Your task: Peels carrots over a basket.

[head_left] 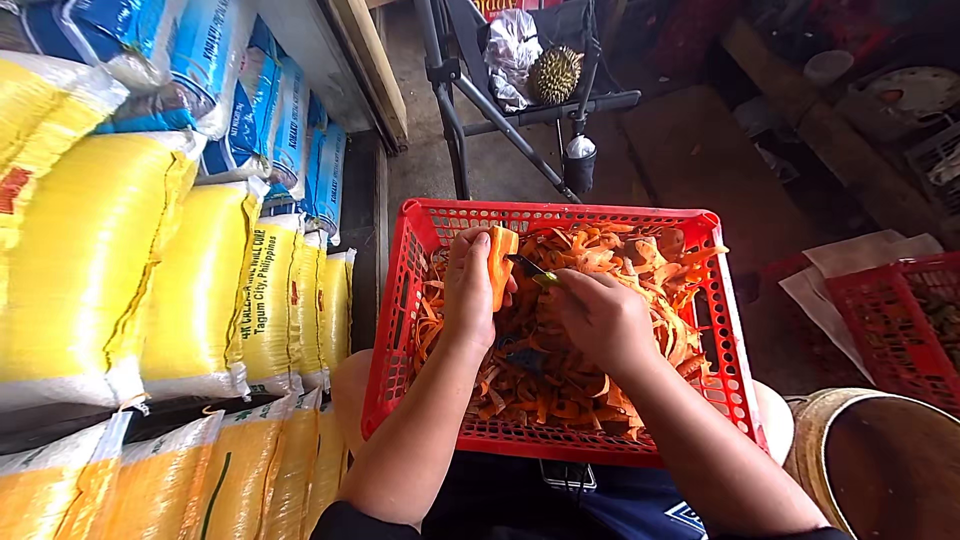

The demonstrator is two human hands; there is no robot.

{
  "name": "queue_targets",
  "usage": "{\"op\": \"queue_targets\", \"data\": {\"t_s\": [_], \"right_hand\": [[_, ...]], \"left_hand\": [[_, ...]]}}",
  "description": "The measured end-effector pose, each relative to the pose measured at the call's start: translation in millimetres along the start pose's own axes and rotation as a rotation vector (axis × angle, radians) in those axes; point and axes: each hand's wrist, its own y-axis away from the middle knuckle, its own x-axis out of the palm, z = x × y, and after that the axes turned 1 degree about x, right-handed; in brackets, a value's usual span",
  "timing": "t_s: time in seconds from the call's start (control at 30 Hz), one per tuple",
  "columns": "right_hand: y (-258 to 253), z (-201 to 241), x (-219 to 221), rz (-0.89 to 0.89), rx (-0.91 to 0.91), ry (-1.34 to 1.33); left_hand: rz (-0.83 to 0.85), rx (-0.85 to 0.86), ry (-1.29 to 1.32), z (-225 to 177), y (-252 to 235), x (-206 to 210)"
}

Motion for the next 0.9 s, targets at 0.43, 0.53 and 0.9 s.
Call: {"op": "queue_targets", "data": {"t_s": [0.43, 0.53, 0.9], "right_hand": [[-2.3, -3.7, -2.3, -0.034, 0.026, -0.017], [-2.2, -2.8, -1.8, -0.015, 0.024, -0.027], [-2.9, -4.5, -1.8, -0.067, -0.08, 0.073]], "left_hand": [[-0.018, -0.165, 0.114, -6.0, -2.2, 2.9], [-0.015, -0.125, 0.1, -4.7, -2.5, 2.4], [0.018, -0.054, 0.03, -2.7, -3.5, 0.0]]}}
